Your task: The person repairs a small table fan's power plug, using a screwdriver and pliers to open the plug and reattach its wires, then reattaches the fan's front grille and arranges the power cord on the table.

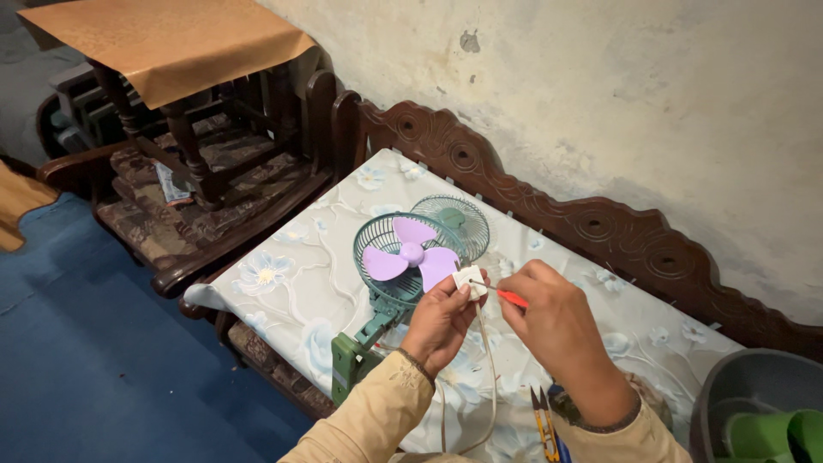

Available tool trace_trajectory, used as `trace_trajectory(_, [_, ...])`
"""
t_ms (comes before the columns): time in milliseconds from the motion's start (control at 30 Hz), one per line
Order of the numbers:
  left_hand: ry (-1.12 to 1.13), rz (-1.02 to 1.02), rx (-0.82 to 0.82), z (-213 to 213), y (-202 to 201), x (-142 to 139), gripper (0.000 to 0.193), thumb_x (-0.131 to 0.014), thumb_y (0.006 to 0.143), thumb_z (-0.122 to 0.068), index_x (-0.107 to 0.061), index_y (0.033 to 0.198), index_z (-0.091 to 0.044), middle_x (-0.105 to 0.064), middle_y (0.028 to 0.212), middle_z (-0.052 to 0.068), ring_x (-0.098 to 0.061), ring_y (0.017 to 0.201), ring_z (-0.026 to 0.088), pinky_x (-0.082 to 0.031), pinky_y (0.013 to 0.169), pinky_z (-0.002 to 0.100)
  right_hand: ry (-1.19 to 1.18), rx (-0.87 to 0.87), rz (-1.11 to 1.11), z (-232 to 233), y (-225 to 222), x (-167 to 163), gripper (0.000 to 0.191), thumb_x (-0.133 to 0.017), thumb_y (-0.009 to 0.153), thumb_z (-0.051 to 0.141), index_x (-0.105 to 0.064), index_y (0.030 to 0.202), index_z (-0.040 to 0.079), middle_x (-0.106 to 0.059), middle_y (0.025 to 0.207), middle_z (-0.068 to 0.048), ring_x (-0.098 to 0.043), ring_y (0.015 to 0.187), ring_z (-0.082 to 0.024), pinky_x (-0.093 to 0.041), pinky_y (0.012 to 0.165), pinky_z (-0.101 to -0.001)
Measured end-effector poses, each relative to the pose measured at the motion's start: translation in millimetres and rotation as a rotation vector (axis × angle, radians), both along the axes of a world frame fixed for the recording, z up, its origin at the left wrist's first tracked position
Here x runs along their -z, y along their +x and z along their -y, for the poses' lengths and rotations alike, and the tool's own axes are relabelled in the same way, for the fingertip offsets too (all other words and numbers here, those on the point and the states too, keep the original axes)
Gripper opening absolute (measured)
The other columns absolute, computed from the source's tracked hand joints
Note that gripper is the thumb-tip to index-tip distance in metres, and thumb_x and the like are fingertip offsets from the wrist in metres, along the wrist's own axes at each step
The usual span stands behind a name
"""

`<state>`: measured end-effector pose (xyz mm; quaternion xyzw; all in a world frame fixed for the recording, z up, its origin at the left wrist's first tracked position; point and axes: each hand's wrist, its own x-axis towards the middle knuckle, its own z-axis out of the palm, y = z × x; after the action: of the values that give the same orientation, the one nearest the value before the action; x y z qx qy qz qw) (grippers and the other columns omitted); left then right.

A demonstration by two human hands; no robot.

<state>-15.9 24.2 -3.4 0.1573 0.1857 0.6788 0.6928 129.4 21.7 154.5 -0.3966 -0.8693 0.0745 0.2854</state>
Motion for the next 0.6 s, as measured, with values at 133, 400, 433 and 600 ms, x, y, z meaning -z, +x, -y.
trace_trajectory(133, [0.035, -0.054, -0.012, -0.6, -2.7, 1.1, 0.03, -0.058, 0.102, -0.008, -0.062, 0.13, 0.005, -0.071, 0.118, 0.01, -0.066, 0.101, 0.017, -0.052, 0.094, 0.031, -0.046, -0.007, -0.003, -4.7, -2.9, 1.6, 0.015, -0.081, 0.078, 0.017, -0.076, 0.088, 0.006, -0.067, 0.081, -0.011, -0.067, 0.069, -0.03, -0.053, 0.062, -0.0389])
trace_trajectory(400, [-0.071, -0.082, -0.039, -4.3, -7.5, 0.6, 0.03, -0.057, 0.1, -0.01, -0.064, 0.127, 0.002, -0.072, 0.116, 0.008, -0.067, 0.102, 0.014, -0.052, 0.095, 0.029, -0.066, 0.007, -0.125, -16.2, -4.8, 10.1, 0.018, -0.08, 0.081, 0.019, -0.076, 0.089, 0.003, -0.074, 0.081, -0.014, -0.071, 0.07, -0.03, -0.055, 0.063, -0.0377])
trace_trajectory(433, [-0.048, -0.085, -0.039, -4.7, -7.8, 1.3, 0.03, -0.058, 0.1, -0.009, -0.065, 0.127, 0.002, -0.072, 0.115, 0.007, -0.067, 0.101, 0.014, -0.052, 0.095, 0.029, -0.067, 0.002, -0.127, -16.6, -5.0, 10.2, 0.018, -0.08, 0.081, 0.019, -0.076, 0.088, 0.003, -0.074, 0.079, -0.014, -0.072, 0.069, -0.029, -0.055, 0.061, -0.0371])
trace_trajectory(600, [-0.013, -0.196, -0.044, -1.6, -7.9, 9.4, 0.026, -0.06, 0.102, -0.009, -0.066, 0.126, -0.001, -0.071, 0.11, 0.004, -0.062, 0.094, 0.012, -0.05, 0.088, 0.029, -0.403, 0.143, -0.076, -14.6, -8.1, 8.0, 0.023, -0.08, 0.081, 0.026, -0.076, 0.089, 0.005, -0.073, 0.06, -0.013, -0.074, 0.051, -0.022, -0.055, 0.051, -0.0338])
